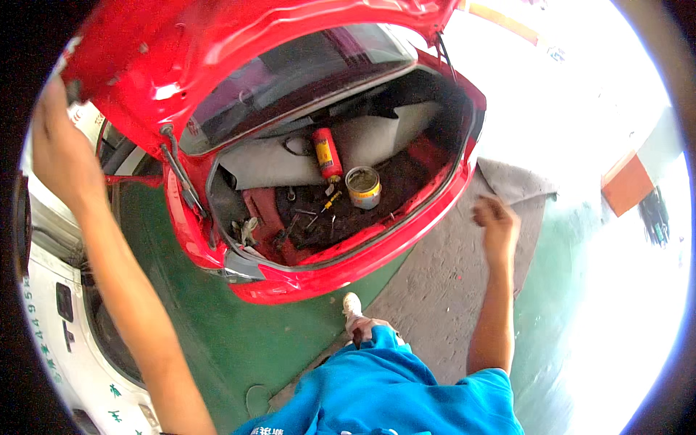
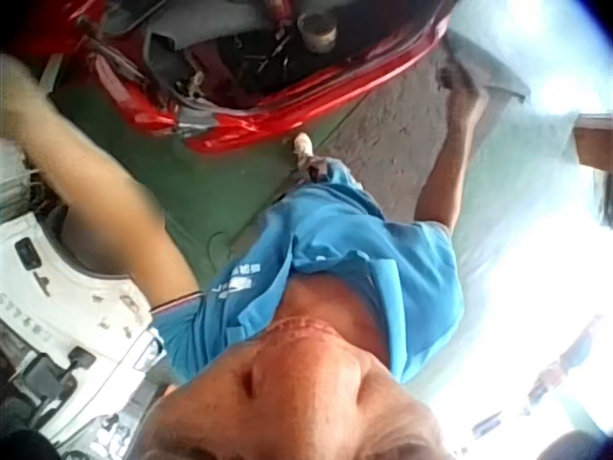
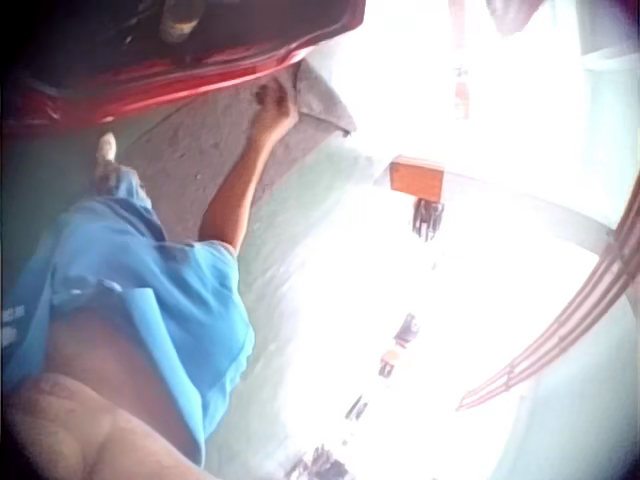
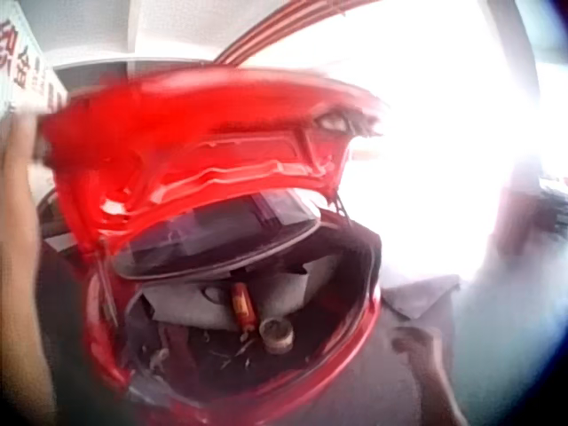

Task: The person uses a screwdriver to tighten a fastener under the trunk lid, then repeatedly lifts, aligns, and lowers the red trunk lid to fit it onto the vehicle. They wipe the surface and check alignment along the edges and rear seal. A second person briefly hands a small part, which the recorder examines before continuing to adjust the lid.

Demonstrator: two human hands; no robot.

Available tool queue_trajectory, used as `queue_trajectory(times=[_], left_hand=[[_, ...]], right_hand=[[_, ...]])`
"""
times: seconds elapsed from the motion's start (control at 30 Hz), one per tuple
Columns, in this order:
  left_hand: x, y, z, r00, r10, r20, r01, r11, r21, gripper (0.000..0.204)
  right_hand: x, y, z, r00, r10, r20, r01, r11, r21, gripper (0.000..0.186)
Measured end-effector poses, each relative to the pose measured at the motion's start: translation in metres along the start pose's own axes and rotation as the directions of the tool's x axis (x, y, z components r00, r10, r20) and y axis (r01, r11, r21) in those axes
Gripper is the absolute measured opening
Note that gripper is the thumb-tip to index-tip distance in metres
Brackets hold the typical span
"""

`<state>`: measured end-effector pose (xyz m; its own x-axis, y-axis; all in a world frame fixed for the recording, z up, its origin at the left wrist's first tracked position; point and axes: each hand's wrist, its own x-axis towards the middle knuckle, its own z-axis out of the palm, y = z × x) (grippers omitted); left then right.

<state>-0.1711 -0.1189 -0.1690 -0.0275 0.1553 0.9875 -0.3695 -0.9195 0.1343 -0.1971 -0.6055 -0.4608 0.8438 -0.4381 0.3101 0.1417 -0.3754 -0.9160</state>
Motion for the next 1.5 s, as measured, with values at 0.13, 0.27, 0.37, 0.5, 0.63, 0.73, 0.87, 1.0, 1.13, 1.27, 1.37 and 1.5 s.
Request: queue_trajectory(times=[0.13,0.27,0.37,0.5,0.63,0.73,0.87,1.0,1.13,1.27,1.37,1.5], left_hand=[[-0.068,0.023,-0.044,0.975,0.221,0.007,-0.215,0.957,-0.196,0.033],[-0.156,0.028,-0.096,0.966,0.176,0.19,-0.142,0.973,-0.182,0.037],[-0.222,0.052,-0.122,0.953,-0.019,0.303,0.063,0.988,-0.138,0.038],[-0.305,0.053,-0.151,0.88,-0.093,0.466,0.117,0.993,-0.024,0.038],[-0.372,0.04,-0.173,0.833,-0.152,0.532,0.174,0.985,0.009,0.043],[-0.406,0.046,-0.186,0.785,-0.22,0.579,0.211,0.974,0.083,0.045],[-0.448,0.041,-0.186,0.719,-0.217,0.66,0.201,0.974,0.102,0.051],[-0.486,0.035,-0.193,0.653,-0.3,0.695,0.228,0.953,0.198,0.056],[-0.514,0.029,-0.198,0.594,-0.381,0.709,0.238,0.925,0.298,0.06],[-0.535,0.022,-0.199,0.517,-0.42,0.745,0.223,0.907,0.357,0.066],[-0.541,0.025,-0.193,0.475,-0.451,0.756,0.206,0.892,0.402,0.071],[-0.566,0.031,-0.208,0.306,-0.595,0.743,0.316,0.8,0.51,0.069]], right_hand=[[0.021,-0.12,-0.063,0.822,-0.342,-0.456,0.381,0.924,-0.005,0.026],[0.039,-0.221,-0.048,0.568,-0.665,-0.485,0.653,0.723,-0.226,0.026],[0.06,-0.284,-0.046,0.489,-0.829,-0.272,0.636,0.552,-0.538,0.036],[0.119,-0.3,0.054,0.396,-0.915,-0.081,0.778,0.381,-0.5,0.042],[0.196,-0.303,0.14,0.532,-0.836,0.138,0.77,0.409,-0.489,0.05],[0.218,-0.296,0.193,0.623,-0.703,0.344,0.781,0.533,-0.326,0.057],[0.313,-0.233,0.191,0.566,-0.436,0.7,0.778,0.563,-0.279,0.061],[0.212,-0.209,0.219,0.699,-0.245,0.672,0.59,0.729,-0.348,0.062],[0.219,-0.188,0.226,0.566,-0.108,0.817,0.628,0.698,-0.343,0.055],[0.264,-0.113,0.238,0.524,-0.149,0.838,0.479,0.866,-0.146,0.05],[0.288,-0.083,0.23,0.44,-0.294,0.848,0.771,0.607,-0.19,0.055],[0.236,-0.068,0.253,0.583,-0.139,0.801,0.52,0.821,-0.236,0.059]])
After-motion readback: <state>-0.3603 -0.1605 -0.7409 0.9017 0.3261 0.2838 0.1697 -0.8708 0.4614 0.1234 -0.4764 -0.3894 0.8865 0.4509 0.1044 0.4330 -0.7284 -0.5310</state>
